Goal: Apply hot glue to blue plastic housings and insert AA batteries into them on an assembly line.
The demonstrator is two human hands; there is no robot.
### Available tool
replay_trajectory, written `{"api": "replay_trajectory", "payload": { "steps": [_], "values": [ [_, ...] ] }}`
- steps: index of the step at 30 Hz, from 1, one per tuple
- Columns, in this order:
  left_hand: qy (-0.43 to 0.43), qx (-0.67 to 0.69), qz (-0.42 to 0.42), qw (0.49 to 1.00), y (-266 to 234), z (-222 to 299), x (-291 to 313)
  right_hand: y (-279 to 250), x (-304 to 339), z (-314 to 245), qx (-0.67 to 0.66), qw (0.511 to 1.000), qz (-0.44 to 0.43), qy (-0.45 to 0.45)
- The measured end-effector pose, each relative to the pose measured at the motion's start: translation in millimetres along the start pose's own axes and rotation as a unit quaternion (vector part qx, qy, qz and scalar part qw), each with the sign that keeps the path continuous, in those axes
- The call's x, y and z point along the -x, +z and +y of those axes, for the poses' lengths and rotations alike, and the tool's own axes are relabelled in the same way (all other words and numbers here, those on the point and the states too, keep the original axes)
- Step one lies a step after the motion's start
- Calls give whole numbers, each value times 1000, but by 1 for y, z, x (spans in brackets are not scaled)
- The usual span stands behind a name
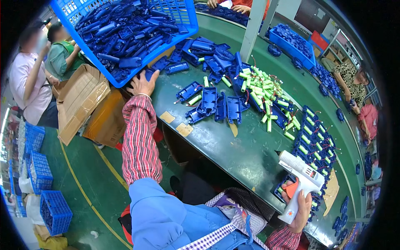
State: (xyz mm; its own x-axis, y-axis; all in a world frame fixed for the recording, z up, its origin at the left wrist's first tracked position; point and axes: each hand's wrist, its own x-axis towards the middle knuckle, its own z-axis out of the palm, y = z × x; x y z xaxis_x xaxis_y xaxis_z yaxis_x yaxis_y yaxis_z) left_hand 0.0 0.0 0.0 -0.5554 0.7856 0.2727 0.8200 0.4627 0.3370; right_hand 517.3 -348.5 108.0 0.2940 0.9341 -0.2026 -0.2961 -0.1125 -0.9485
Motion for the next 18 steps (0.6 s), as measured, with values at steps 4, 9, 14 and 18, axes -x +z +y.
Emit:
{"api": "replay_trajectory", "payload": {
  "steps": [4,9,14,18],
  "values": [
    [120,122,41,984,15,26,54,6,3,-3,-5,1000,22,-6],
    [234,113,104,960,19,62,23,5,5,-1,-9,1000,8,8],
    [166,24,-130,977,15,82,6,7,6,-1,-20,1000,20,-1],
    [228,8,-72,971,19,82,32,6,6,0,-43,999,2,6]
  ]
}}
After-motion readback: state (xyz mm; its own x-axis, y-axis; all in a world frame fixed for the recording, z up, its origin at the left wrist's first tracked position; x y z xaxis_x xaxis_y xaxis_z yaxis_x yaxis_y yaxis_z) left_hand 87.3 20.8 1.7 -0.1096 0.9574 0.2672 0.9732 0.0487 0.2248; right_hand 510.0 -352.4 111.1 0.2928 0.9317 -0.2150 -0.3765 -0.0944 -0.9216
